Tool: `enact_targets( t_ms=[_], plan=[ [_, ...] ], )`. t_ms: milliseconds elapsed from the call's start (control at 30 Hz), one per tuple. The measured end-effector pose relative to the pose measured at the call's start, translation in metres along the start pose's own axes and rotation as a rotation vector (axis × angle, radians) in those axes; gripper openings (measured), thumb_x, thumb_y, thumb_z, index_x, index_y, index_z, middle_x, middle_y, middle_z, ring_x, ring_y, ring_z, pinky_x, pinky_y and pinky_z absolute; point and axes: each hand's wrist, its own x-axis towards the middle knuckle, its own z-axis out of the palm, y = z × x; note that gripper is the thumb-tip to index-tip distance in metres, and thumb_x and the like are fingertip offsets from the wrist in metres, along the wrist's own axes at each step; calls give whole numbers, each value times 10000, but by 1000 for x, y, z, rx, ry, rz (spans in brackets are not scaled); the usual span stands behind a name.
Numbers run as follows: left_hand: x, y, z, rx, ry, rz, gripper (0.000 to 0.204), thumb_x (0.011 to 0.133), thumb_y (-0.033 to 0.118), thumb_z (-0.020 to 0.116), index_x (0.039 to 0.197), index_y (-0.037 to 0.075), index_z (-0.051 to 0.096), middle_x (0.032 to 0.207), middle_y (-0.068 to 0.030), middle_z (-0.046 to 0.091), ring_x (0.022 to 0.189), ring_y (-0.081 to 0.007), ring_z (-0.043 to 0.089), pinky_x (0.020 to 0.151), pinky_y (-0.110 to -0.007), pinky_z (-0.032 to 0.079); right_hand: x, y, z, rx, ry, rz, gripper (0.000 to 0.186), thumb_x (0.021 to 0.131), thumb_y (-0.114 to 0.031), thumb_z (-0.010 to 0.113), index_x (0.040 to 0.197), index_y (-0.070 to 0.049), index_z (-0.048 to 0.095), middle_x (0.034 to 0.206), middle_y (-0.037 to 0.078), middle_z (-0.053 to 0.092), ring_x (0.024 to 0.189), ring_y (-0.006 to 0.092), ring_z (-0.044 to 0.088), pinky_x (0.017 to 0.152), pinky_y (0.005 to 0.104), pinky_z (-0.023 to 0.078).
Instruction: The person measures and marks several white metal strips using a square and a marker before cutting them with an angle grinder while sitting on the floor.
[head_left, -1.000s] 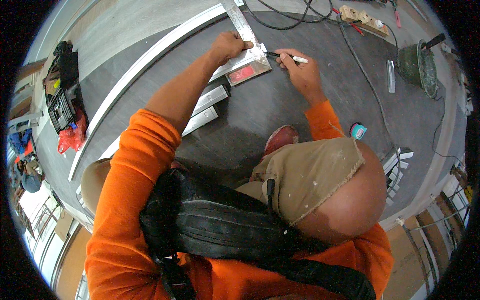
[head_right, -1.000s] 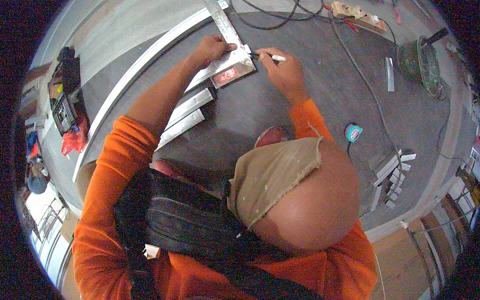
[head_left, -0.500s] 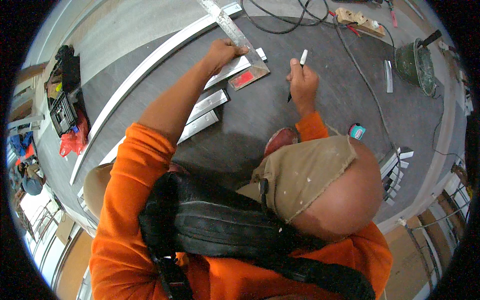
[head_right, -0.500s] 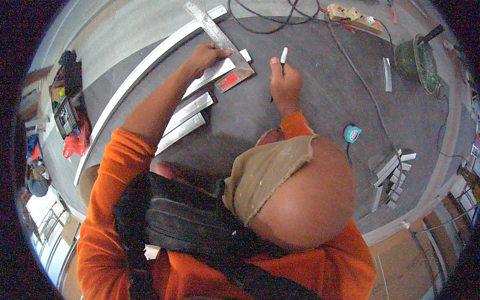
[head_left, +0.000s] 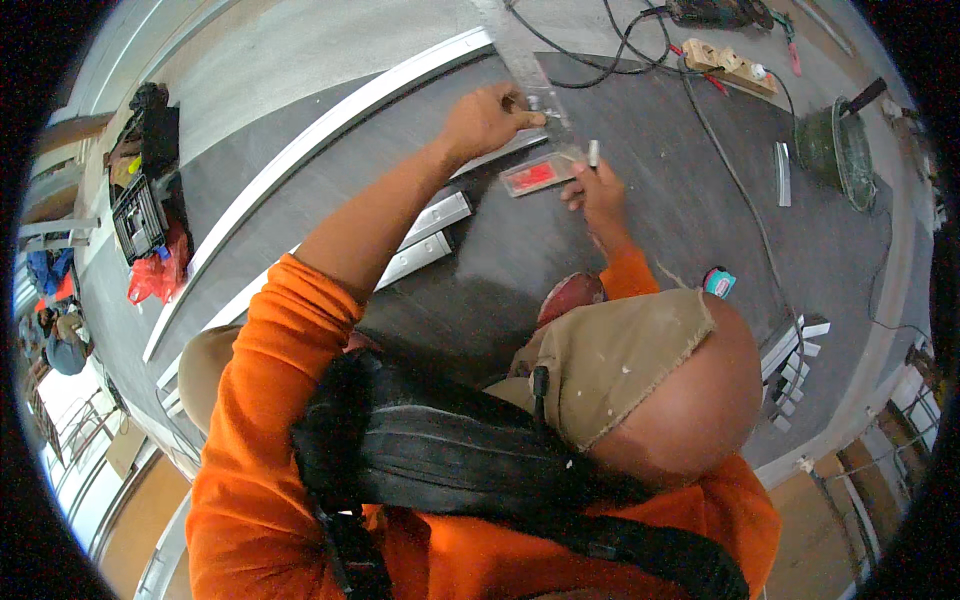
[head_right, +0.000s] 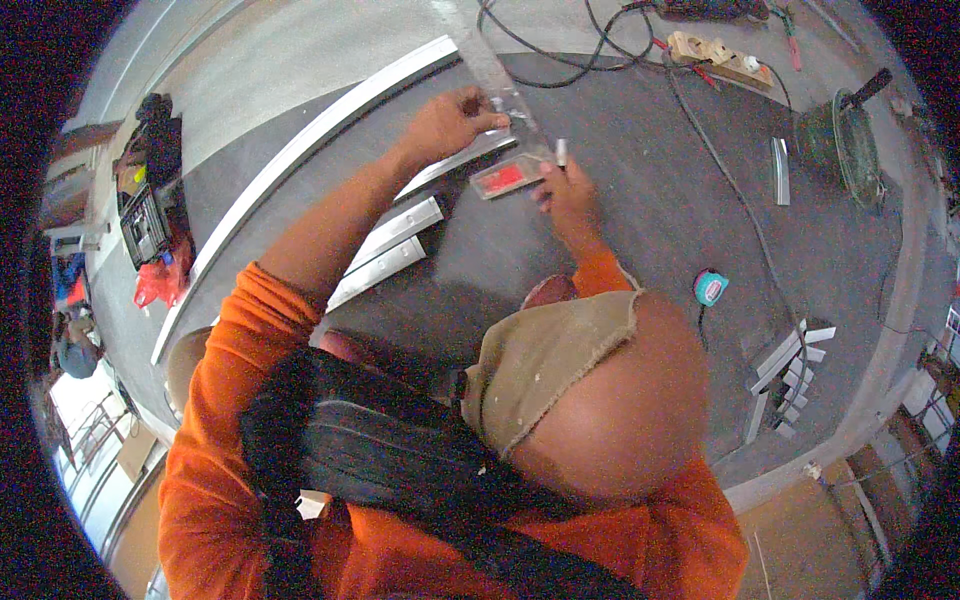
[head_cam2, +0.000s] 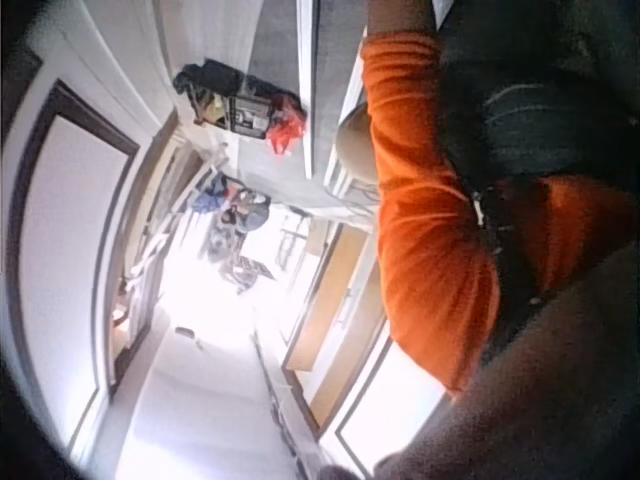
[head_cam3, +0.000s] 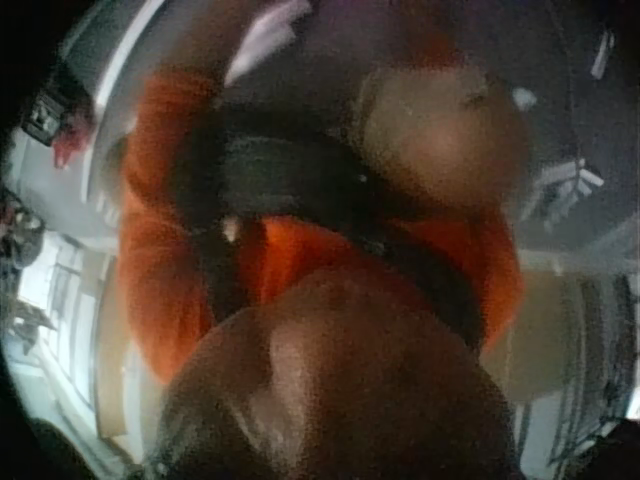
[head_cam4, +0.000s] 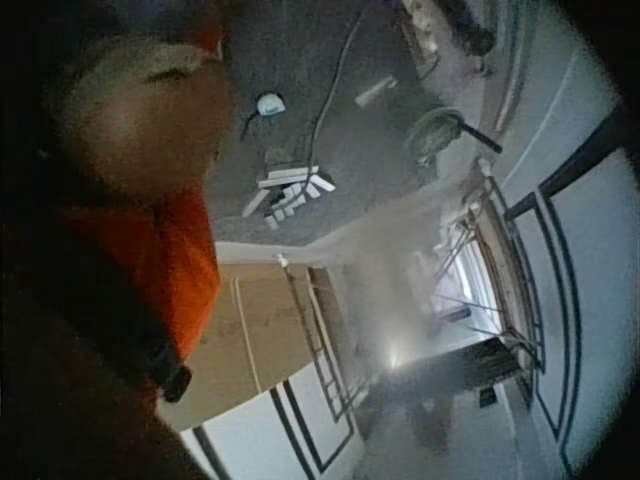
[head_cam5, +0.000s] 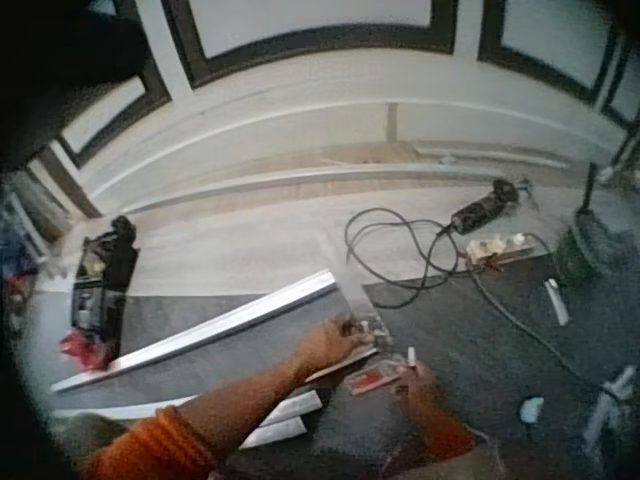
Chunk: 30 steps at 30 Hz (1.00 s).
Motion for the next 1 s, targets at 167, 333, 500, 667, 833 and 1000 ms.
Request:
enact_targets(
  t_ms=[167,333,500,667,833,1000],
  plan=[
    [-30,-44,-13,610,-152,211,575,786,457,783,1172,56,641,1117,-201,700,1034,-370,675,878,-464,548,-11,-7,-34,112,146,5,306,1004,-295,566,1111,-13,619,865,49,652,625,109,590,550,256,467],
    [-34,-51,-21,927,-614,34,588,803,384,772,1271,83,583,1089,-214,698,1048,-404,663,861,-480,553,-6,-6,-50,255,202,-94,318,1008,-309,561,1104,-11,620,858,54,654,642,108,600,552,259,469],
    [-2,-54,-99,1151,-788,-125,469,760,428,815,1056,69,751,1059,-120,747,1109,-281,671,873,-459,557,-7,-17,-50,200,204,-26,307,1014,-289,551,1114,-7,621,865,55,655,666,111,616,553,260,477],
    [45,-95,-107,779,73,53,582,834,291,745,1340,117,517,1241,-168,618,1134,-366,631,894,-478,552,4,-15,-28,145,98,16,297,1011,-270,556,1121,-1,620,868,52,652,671,111,616,552,260,477],
    [3,-54,-53,718,-131,54,569,809,293,761,1321,126,580,1245,-183,632,1153,-374,621,951,-468,522,4,-28,-5,71,-41,30,299,1007,-253,553,1144,5,618,864,40,642,655,100,597,538,246,455],
    [-7,-50,-24,369,-183,71,519,836,250,744,1309,80,613,1236,-153,666,1090,-305,659,963,-411,503,11,-6,25,95,-142,93,303,1013,-270,531,1158,-22,628,857,29,645,653,101,590,541,263,456]
  ],
)
